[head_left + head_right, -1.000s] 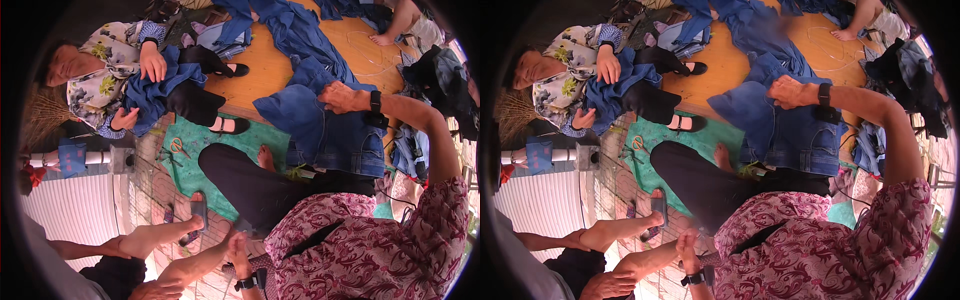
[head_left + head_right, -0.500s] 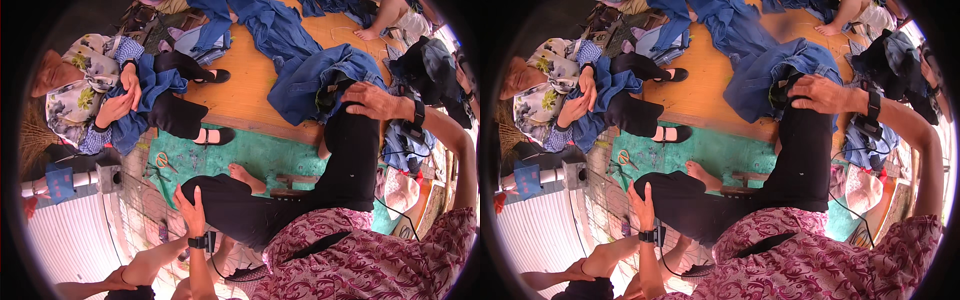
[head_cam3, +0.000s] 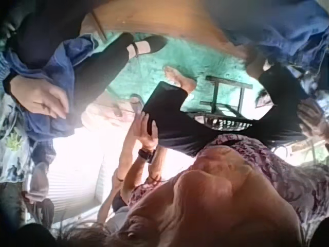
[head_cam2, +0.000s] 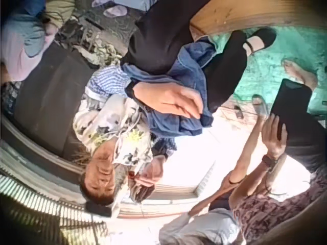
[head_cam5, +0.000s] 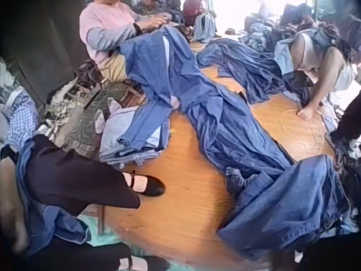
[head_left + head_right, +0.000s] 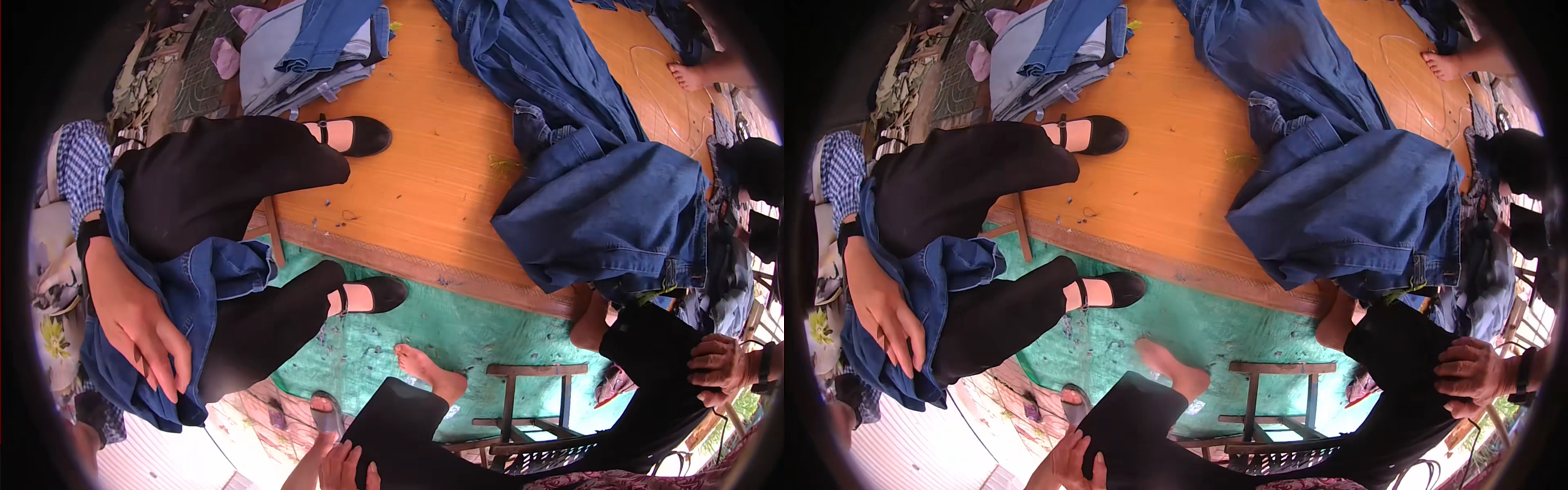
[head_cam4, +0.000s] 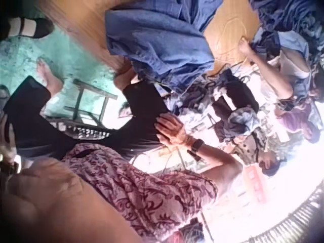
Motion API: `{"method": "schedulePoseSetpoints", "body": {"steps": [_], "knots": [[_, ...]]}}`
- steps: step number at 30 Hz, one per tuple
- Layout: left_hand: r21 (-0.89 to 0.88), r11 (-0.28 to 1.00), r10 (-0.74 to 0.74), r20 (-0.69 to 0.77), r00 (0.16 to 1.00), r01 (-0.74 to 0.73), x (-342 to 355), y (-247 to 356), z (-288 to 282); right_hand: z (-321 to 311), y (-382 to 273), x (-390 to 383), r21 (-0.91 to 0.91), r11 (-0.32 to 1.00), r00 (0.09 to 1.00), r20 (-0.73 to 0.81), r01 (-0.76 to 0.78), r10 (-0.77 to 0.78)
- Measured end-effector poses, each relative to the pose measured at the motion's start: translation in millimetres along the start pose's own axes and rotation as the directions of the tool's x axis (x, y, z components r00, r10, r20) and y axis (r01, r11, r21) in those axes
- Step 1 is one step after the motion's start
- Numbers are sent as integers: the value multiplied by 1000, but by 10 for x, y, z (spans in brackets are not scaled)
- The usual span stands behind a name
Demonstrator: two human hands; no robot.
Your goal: The person trims loose threads from denim pants using shears, moves a cushion, and then trims threads from the waistband and pockets of another pair of jeans.
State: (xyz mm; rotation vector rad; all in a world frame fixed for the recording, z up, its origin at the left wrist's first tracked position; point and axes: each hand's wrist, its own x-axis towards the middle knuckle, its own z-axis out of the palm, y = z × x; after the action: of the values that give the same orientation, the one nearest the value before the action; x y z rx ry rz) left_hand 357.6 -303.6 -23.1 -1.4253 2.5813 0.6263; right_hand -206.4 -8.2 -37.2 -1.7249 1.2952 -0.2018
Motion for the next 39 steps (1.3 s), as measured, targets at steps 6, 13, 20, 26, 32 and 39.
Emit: {"method": "schedulePoseSetpoints", "body": {"steps": [6,13,20,26,32,39], "knots": [[15,996,84,142,986,-87,325,121,-44,-242,15,263,121,990,997,16,77,-79],[-59,993,111,218,970,-100,299,277,-158,-278,-214,308,165,979,992,-27,123,-120],[-100,994,-21,291,956,52,-166,99,-83,-412,-738,610,150,965,975,-89,215,-204],[-83,996,-27,164,986,41,-527,357,0,40,-632,425,-5,967,965,-66,253,-253],[-337,899,-310,-35,950,281,-1286,793,-293,8,-998,512,-408,901,981,177,146,-79],[-574,393,-871,18,490,719,-2782,1190,-167,-422,-1123,561,-550,834,954,270,40,132]]}}
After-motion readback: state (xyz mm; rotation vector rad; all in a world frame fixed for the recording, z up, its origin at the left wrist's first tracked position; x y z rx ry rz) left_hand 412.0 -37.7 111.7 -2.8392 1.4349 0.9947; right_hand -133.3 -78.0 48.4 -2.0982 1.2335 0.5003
